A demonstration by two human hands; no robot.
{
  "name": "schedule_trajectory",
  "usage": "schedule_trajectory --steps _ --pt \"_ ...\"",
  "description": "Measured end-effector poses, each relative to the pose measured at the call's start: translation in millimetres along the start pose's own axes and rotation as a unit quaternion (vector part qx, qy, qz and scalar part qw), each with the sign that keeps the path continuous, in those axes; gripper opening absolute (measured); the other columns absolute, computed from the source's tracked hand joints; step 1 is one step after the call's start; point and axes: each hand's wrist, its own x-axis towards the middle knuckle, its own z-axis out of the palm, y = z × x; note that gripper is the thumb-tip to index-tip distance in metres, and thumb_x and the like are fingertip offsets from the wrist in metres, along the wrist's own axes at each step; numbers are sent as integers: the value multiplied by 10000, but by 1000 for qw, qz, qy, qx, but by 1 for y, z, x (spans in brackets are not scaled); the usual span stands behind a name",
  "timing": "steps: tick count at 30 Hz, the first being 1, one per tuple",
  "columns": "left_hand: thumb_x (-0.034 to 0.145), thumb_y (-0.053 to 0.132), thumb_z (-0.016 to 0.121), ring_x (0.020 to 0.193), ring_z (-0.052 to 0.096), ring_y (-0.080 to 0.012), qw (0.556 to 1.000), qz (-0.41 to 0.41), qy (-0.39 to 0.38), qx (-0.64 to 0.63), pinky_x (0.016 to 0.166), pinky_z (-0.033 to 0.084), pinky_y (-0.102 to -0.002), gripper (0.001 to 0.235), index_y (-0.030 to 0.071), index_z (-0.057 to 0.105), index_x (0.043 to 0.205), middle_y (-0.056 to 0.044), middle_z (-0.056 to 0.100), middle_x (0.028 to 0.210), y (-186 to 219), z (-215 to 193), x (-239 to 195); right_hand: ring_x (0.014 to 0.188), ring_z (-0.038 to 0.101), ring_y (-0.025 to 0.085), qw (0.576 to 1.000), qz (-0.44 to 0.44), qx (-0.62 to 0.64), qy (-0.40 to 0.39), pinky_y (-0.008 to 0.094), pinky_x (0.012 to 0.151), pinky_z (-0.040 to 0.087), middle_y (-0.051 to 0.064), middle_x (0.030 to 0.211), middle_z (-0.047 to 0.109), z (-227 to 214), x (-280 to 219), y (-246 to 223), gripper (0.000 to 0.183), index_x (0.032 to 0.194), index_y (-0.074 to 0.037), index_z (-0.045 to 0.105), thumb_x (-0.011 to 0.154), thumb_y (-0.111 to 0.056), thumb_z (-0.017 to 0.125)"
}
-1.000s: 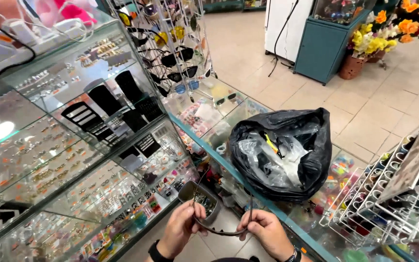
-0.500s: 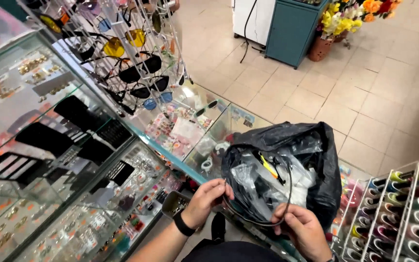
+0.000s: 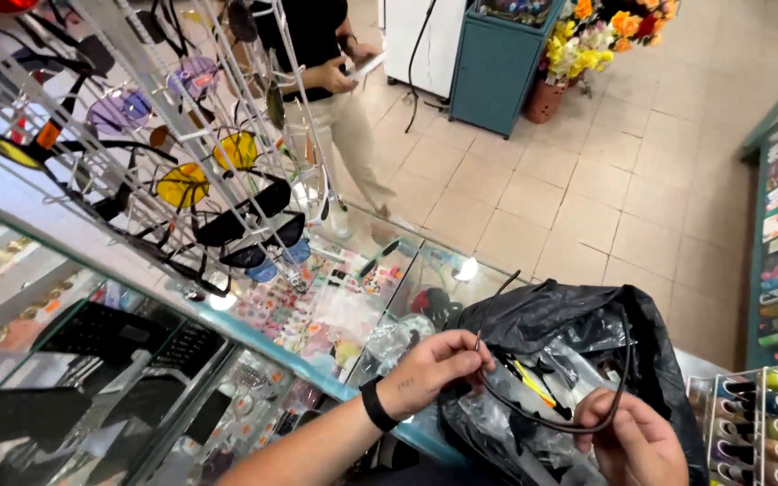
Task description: Sorting and inspecting various pairs of sunglasses from a black plastic bag on a store counter.
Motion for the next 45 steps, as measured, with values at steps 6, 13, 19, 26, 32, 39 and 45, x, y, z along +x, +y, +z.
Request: schedule_trajectory --steps 6,13,19,26,32,39,45 --pt "1020 236 628 797 708 -219 999 -38 39 1 749 649 -323 203 34 632 1041 -117 688 1040 15 -3 14 535 598 310 995 37 -62 75 359 436 462 224 880 652 18 5 5 247 1003 54 664 1009 -189 618" --pt "1037 284 564 779 655 -184 996 49 55 53 720 615 -325 233 60 623 1063 -72 637 971 40 -4 5 517 572 272 996 24 -68 42 333 465 460 182 908 592 60 18 0 307 1002 54 618 1066 -236 542" --pt "1016 290 605 797 655 -165 992 101 41 61 713 637 -337 245 56 599 1089 -86 635 985 43 -14 -12 547 645 271 998 36 -45 16 329 448 495 202 911 619 68 17 9 299 1034 46 608 1064 -244 543" --pt "1015 300 593 841 683 -182 993 98 45 56 691 644 -350 247 61 550 1062 -109 623 1044 39 -18 -32 699 763 408 996 75 -53 7 383 466 587 302 910 746 70 5 14 318 1119 98 630 1026 -195 549" --pt "1036 307 582 865 625 -148 994 97 -28 40 715 651 -344 233 99 491 986 -93 585 1067 40 2 -43 646 671 351 998 52 -16 -20 402 609 579 282 909 714 64 -14 5 317 1093 87 620 1030 -222 586" --pt "1008 407 577 872 695 -205 998 4 -48 42 718 655 -360 338 72 547 972 -108 663 1034 16 32 -54 582 616 268 999 12 -33 11 314 576 504 212 853 638 57 -65 -11 269 1037 24 566 1071 -236 508" --pt "991 385 655 869 709 -197 983 -49 -167 62 774 615 -315 327 61 616 1014 -87 662 1009 -1 68 -73 517 533 248 998 26 33 36 329 517 459 232 869 614 24 -143 -19 260 1000 12 538 1070 -238 530"
